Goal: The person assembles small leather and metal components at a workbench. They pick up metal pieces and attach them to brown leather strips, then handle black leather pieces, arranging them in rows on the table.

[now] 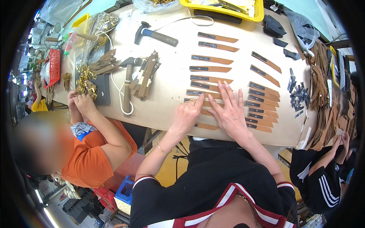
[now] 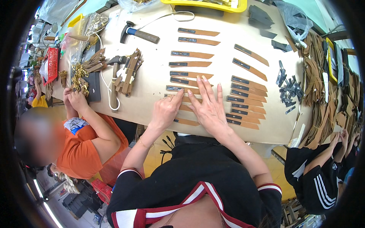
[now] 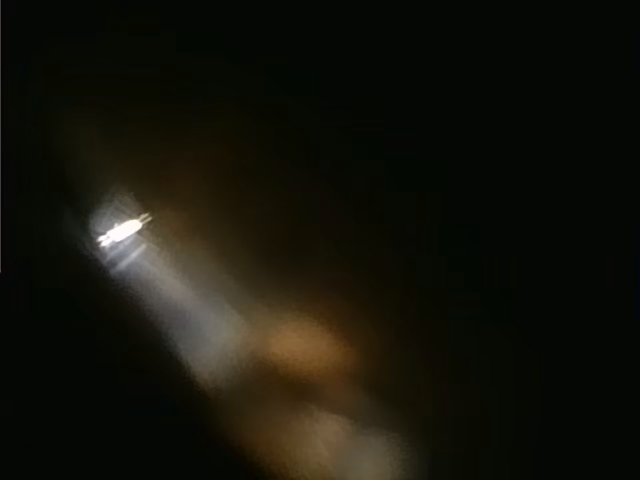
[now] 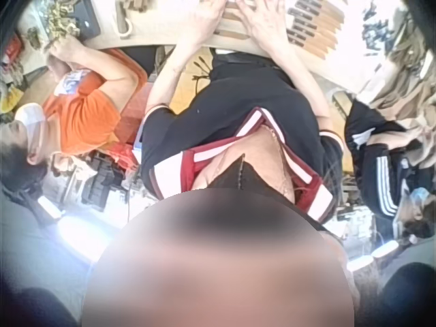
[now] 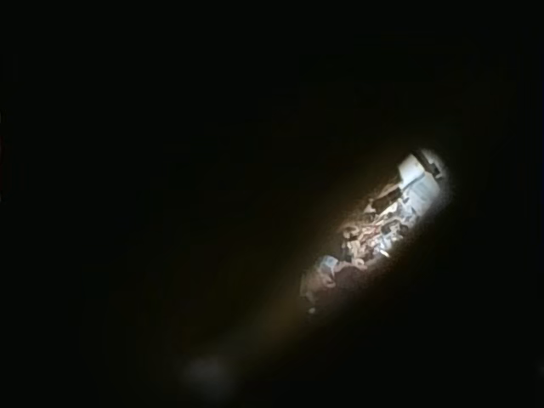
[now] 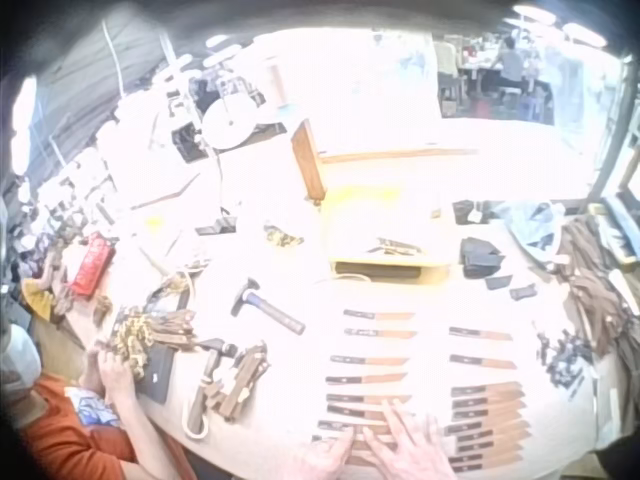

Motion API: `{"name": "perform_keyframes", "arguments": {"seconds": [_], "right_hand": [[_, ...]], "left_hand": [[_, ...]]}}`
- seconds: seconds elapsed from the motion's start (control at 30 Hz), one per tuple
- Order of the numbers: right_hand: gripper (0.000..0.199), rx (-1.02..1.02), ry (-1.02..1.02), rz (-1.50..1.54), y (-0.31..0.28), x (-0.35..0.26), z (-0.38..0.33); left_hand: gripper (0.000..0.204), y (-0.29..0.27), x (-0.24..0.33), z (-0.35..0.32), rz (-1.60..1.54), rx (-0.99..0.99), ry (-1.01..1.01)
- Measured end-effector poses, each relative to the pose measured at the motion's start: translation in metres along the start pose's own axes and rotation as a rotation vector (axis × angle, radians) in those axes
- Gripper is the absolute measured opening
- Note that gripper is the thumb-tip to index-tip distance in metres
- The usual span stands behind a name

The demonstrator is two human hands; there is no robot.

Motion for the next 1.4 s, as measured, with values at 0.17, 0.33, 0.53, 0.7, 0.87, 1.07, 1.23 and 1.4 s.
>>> {"name": "perform_keyframes", "arguments": {"seconds": [0.17, 0.33, 0.53, 0.7, 0.87, 1.07, 1.23, 1.4], "right_hand": [[0.045, -0.01, 0.009, 0.003, -0.001, -0.001, 0.0], [0.045, -0.001, -0.008, 0.018, -0.002, -0.001, 0.001], [0.045, -0.001, -0.01, 0.022, -0.001, -0.001, 0.001], [0.045, -0.019, -0.013, 0.0, -0.001, -0.001, 0.0], [0.044, -0.006, -0.01, 0.009, -0.001, 0.0, 0.0], [0.043, -0.025, -0.002, 0.002, -0.001, 0.001, -0.001], [0.036, -0.027, 0.012, 0.055, -0.005, 0.001, 0.004], [0.023, 0.097, 0.07, 0.271, -0.013, 0.013, 0.016]], "left_hand": [[0.028, 0.004, 0.001, -0.001, 0.009, -0.023, -0.038], [0.03, 0.0, -0.001, 0.003, -0.043, -0.004, -0.041], [0.045, 0.005, 0.003, -0.002, 0.165, -0.102, 0.068], [0.024, 0.006, 0.0, 0.003, -0.007, 0.022, -0.035], [0.014, 0.001, -0.027, 0.004, -0.6, 0.138, -0.527], [0.02, -0.006, -0.068, -0.016, -1.634, 0.378, -0.999], [0.03, -0.02, -0.085, -0.019, -2.03, 0.575, -0.811], [0.043, -0.024, -0.07, -0.023, -1.909, 0.361, -0.674]]}}
Point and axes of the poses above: each hand's wrist, its own z-axis towards the middle knuckle, its own y-axis out of the palm, x = y × z, the point moved 5 cm from there along z, towards the middle knuckle, and after that the axes turned 3 degrees about -z, right-handed, at the moved point
